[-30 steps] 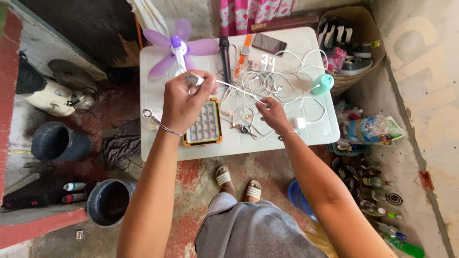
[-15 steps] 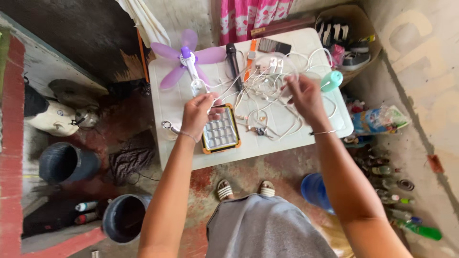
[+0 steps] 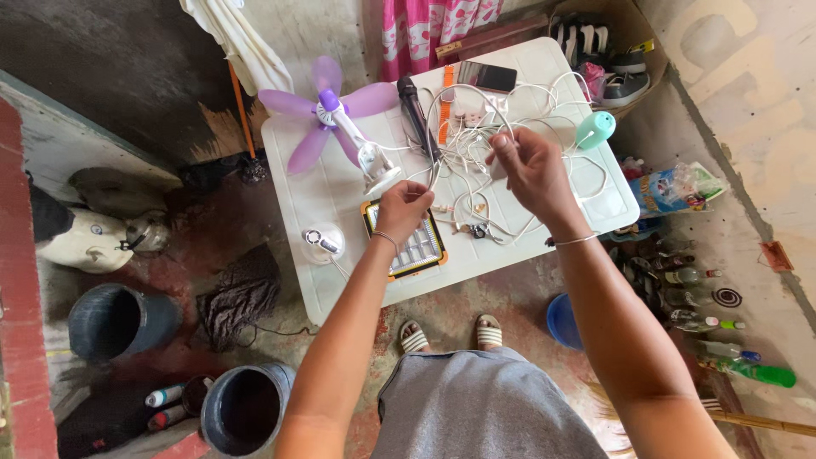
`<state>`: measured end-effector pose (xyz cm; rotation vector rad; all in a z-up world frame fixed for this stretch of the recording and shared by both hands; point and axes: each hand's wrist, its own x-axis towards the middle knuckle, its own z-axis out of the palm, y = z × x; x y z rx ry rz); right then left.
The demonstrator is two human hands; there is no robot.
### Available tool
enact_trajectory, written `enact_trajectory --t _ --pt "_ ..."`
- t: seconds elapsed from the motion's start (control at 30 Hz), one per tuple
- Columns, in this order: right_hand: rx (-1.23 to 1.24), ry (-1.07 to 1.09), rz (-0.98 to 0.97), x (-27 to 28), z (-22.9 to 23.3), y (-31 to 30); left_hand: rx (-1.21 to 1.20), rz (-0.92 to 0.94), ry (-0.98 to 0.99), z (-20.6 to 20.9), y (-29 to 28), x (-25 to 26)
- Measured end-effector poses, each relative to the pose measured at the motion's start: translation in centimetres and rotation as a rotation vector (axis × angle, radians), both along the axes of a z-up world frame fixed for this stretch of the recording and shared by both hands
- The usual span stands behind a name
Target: The person organizes a cluttered table by picking up and repositioning various electronic devices and cables. They handle a hair straightener, a smartphone, a portable fan, a smartwatch, a portable light, and multiple charging cables, arranging them on the table surface.
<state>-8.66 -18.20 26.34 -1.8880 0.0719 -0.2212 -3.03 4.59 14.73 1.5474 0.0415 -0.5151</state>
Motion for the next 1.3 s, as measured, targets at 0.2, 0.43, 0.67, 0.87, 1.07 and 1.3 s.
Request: enact_trajectory --t 0.2,0.43,0.67,0.87,1.07,1.3 --pt "0.056 0.13 -0.182 -0.8 -4.6 -1.6 0.046 -0.003 -0.037 -0.7 0.6 0.4" --pt "0.133 0.267 -0.273 -1.2 -8.4 -3.9 0.071 0.048 -0.147 -3.5 -0.7 1.1" --pt "-0.187 0.287 -0.173 0.0 -10.5 -4.3 0.091 0.06 -0.107 -2.8 -5.4 1.3" --pt "-0.13 0.24 -0.107 1.8 -10.9 -5.3 0.167 0.025 -0.144 -1.8 -8.3 1.5" --pt "-0.054 0.249 0.049 4.5 -11.4 -6.8 0.025 0.132 -0.079 -3.1 -11.4 3.0" --pt "0.066 0.264 0.107 6.2 -13.3 -8.7 0.223 0.264 -0.41 -5.6 -11.8 3.8"
